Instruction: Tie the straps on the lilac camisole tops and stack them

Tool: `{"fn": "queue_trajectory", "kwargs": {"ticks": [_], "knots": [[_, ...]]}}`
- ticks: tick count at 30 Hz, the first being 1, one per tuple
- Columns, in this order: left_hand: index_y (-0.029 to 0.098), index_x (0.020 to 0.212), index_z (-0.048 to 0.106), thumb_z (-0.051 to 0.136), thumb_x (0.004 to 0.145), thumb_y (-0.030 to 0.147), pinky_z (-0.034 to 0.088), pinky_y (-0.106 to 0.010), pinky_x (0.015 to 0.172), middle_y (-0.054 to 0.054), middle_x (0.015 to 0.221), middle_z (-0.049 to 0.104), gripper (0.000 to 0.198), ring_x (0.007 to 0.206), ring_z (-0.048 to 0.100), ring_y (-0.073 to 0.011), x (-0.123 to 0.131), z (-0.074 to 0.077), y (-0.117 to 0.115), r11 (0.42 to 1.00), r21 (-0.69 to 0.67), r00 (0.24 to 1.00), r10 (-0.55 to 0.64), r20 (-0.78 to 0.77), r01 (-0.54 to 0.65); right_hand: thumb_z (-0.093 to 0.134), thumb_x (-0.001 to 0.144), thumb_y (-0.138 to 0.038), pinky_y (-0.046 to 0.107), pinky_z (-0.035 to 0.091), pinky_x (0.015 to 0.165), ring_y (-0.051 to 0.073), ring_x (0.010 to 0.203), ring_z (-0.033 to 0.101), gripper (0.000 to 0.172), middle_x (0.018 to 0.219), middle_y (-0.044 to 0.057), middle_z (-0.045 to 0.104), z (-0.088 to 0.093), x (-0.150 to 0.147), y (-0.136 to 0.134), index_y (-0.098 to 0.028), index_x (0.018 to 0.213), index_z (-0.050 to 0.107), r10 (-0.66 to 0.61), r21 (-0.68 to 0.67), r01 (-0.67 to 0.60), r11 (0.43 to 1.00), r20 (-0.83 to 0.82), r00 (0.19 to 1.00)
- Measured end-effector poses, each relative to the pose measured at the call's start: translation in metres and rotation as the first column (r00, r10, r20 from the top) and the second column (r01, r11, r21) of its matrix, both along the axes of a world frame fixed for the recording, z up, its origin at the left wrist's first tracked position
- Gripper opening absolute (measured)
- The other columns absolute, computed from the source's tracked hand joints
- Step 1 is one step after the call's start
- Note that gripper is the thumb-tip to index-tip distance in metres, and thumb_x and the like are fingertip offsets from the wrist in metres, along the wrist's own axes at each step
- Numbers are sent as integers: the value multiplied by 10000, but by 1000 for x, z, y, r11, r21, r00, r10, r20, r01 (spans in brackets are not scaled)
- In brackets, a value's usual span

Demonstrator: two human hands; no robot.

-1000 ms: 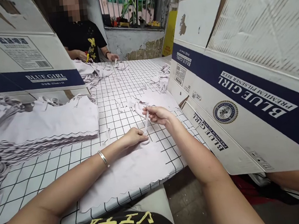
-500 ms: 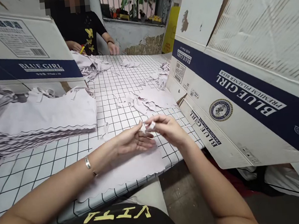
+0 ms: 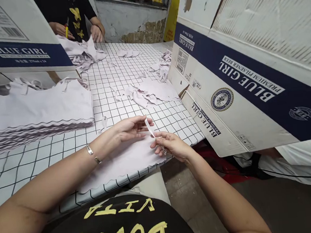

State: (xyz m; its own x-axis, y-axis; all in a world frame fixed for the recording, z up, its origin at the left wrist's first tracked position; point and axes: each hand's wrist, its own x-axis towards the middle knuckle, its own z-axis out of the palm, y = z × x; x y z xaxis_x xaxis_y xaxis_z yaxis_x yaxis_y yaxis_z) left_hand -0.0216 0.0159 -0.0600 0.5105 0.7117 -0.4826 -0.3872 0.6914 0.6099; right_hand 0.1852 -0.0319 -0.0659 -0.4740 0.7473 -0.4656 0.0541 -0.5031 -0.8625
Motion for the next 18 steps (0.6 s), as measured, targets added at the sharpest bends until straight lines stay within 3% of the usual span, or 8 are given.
{"fn": "queue_trajectory", "kwargs": {"ticks": [4,6,7,9,11,13,15,18], "knots": [[173,830,642,633,839,324,438,-241,616,-42,784,616,152,657,521,-106,-8,-5,20,991,41,978,129,-161,-124,744,756,-392,259,506,645,123,649,639,321,776,69,708,0,13,8,-114,909,696,284,-31,-282,959,106,953],[166,780,633,599,861,399,416,-263,602,-59,730,596,249,622,502,-119,-13,-7,22,984,162,935,119,-334,-68,748,750,-396,264,490,678,126,687,627,311,789,72,712,2,11,16,-115,881,726,313,18,-322,947,185,932],[165,744,623,582,863,452,407,-281,602,-67,701,585,314,612,495,-132,-17,-8,19,968,251,878,113,-465,8,746,751,-397,256,476,676,114,687,606,303,811,69,712,4,9,22,-121,878,740,289,66,-310,949,220,932],[173,684,600,557,846,549,396,-324,630,-77,666,571,412,615,494,-166,-23,-10,5,883,398,665,144,-733,248,731,764,-400,232,443,635,81,649,542,291,828,52,701,7,3,37,-139,893,757,195,154,-235,960,237,952],[182,675,589,551,830,576,386,-369,706,-84,694,588,425,671,515,-205,-27,-16,-18,762,428,395,245,-885,487,738,758,-381,214,414,580,62,605,496,275,788,30,678,8,-4,52,-156,914,758,104,159,-133,978,180,978],[183,734,597,566,829,542,356,-416,803,-93,788,626,373,794,538,-254,-28,-23,-40,674,383,192,343,-919,631,778,715,-327,199,407,553,62,612,515,264,776,26,668,8,-10,67,-159,916,751,55,91,-65,994,105,993],[180,821,600,591,831,472,312,-449,867,-99,888,647,293,918,528,-289,-26,-30,-54,645,349,83,405,-910,679,816,662,-274,190,422,557,79,668,569,268,828,43,682,5,-16,77,-155,890,741,39,31,-41,999,51,998],[186,863,595,595,833,346,286,-442,873,-90,954,646,163,980,509,-287,-23,-35,-59,668,334,84,378,-922,665,836,627,-265,198,439,574,104,713,601,274,800,45,679,-2,-24,83,-150,851,728,26,26,-26,999,11,1000]]}}
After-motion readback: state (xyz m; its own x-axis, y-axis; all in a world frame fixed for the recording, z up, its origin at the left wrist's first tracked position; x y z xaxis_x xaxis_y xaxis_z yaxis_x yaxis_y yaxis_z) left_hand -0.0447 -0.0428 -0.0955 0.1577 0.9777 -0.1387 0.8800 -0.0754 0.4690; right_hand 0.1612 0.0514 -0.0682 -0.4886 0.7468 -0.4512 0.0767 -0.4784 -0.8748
